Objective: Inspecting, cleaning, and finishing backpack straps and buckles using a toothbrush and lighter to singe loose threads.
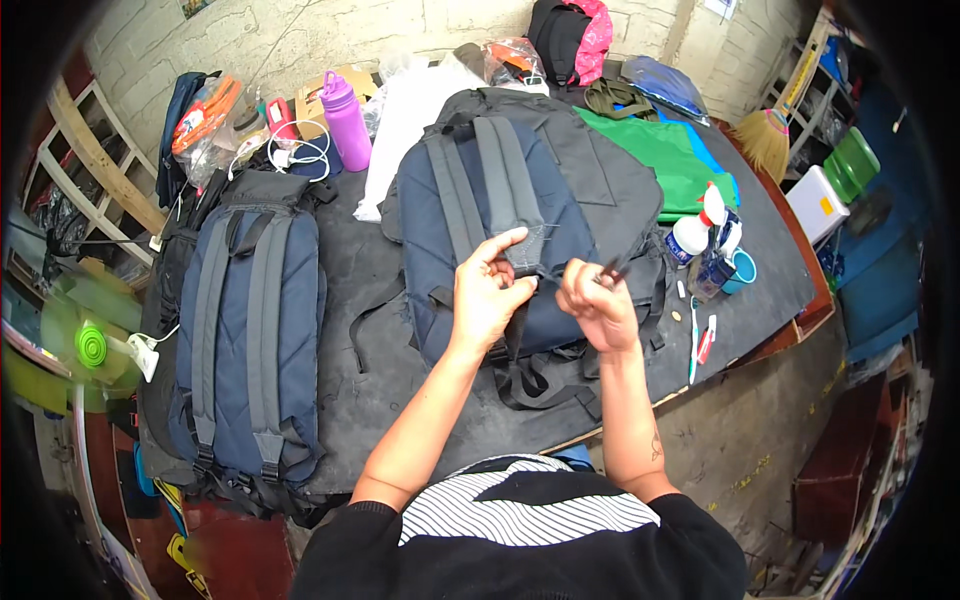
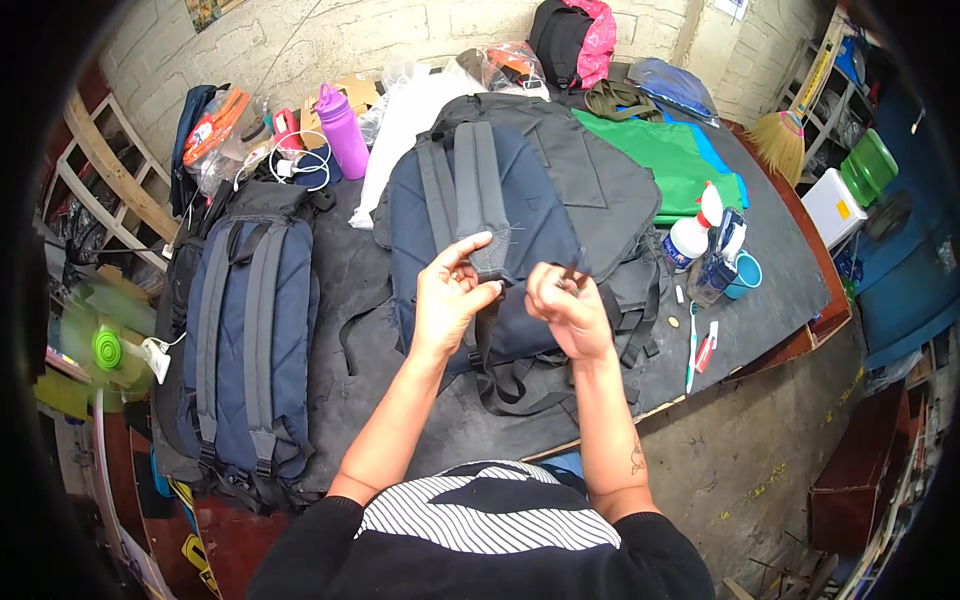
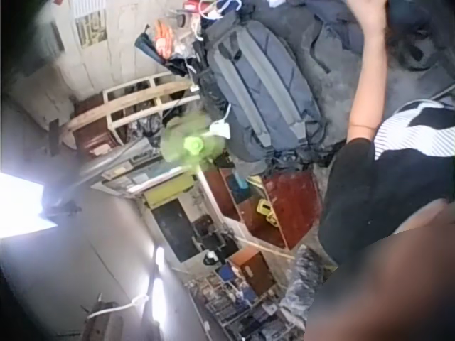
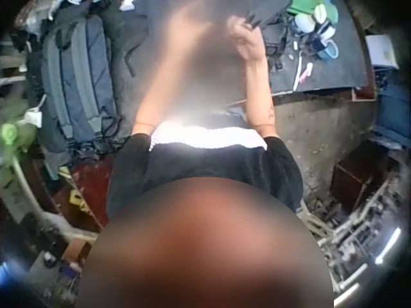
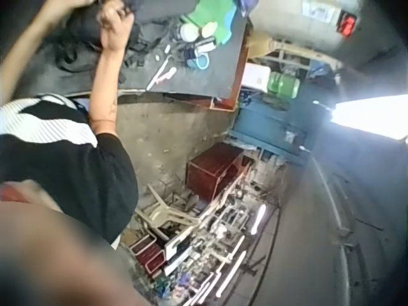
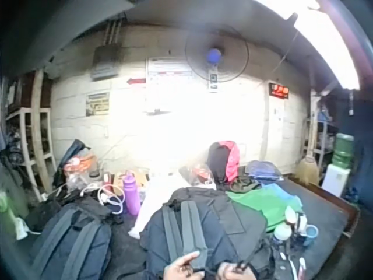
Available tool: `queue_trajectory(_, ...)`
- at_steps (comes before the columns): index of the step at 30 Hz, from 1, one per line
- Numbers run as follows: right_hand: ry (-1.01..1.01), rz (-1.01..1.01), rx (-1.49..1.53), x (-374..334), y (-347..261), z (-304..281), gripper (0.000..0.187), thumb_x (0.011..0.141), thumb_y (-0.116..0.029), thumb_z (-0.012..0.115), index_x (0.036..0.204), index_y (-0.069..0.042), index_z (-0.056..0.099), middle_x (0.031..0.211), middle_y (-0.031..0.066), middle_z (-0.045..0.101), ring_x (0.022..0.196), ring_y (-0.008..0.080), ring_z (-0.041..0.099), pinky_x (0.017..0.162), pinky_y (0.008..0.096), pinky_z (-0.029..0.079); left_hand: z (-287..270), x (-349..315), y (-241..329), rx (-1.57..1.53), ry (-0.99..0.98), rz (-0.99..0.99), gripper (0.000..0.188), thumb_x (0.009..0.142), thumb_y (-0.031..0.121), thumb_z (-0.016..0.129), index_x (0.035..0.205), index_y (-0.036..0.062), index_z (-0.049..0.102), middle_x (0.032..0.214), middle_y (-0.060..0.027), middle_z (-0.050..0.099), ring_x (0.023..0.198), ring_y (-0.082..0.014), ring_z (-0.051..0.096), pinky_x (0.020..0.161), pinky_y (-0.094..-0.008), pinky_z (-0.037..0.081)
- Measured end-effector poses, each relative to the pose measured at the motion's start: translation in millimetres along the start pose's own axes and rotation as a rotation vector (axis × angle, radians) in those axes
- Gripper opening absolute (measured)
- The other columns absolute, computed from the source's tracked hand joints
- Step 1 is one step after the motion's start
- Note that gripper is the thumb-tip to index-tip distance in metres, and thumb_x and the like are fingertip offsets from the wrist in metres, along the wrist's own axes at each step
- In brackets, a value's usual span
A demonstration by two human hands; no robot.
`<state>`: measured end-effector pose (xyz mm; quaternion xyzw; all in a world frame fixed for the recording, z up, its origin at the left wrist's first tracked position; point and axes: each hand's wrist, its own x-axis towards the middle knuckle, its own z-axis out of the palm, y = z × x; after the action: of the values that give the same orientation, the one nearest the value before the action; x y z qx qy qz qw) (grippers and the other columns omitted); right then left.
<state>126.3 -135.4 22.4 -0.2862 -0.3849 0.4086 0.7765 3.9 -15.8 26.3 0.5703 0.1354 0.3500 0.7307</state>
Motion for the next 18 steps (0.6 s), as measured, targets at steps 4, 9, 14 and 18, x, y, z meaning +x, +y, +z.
queue_trajectory(4, 0.243, 0.011, -0.681, -10, -6, -2, 0.02, 0.079, -0.015, 0.071, 0.09, -0.002, 0.06, 0.084, 0.0004, 0.054, 0.073, 0.0075, 0.048, 0.072, 0.0209, 0.039, -6, 2, 2, -0.045, -0.012, 0.025, 0.058, 0.069, -0.013, 0.063, 0.125, -0.003, 0.048, 0.103, -0.0076, 0.056, 0.086, -0.0092, 0.057, 0.076, -0.0222, 0.05)
queue_trajectory(9, 0.289, -0.249, -1.063, -8, 0, 2, 0.031, 0.071, -0.011, 0.077, 0.098, -0.002, 0.064, 0.087, 0.0012, 0.058, 0.076, 0.0104, 0.055, 0.068, 0.0236, 0.042, -5, -2, 1, -0.108, -0.04, -0.039, 0.061, 0.069, -0.013, 0.065, 0.126, -0.0024, 0.047, 0.104, -0.0073, 0.056, 0.087, -0.0095, 0.057, 0.078, -0.0233, 0.05)
queue_trajectory(14, 0.216, -0.358, -1.153, -2, 3, 1, 0.03, 0.066, -0.01, 0.078, 0.093, -0.001, 0.067, 0.079, 0.0056, 0.06, 0.075, 0.015, 0.058, 0.063, 0.0259, 0.043, -8, -1, -5, -0.12, -0.062, -0.04, 0.062, 0.069, -0.011, 0.066, 0.127, -0.0018, 0.047, 0.098, -0.0061, 0.058, 0.086, -0.0088, 0.057, 0.075, -0.0215, 0.05)
queue_trajectory(18, 0.221, -0.407, -1.245, -1, 5, 5, 0.025, 0.065, -0.004, 0.075, 0.089, 0.001, 0.067, 0.078, 0.0076, 0.061, 0.074, 0.0173, 0.058, 0.064, 0.0278, 0.043, -8, -4, -7, -0.135, -0.066, -0.07, 0.061, 0.069, -0.011, 0.066, 0.126, -0.0012, 0.048, 0.097, -0.006, 0.058, 0.082, -0.0086, 0.057, 0.073, -0.0203, 0.049)
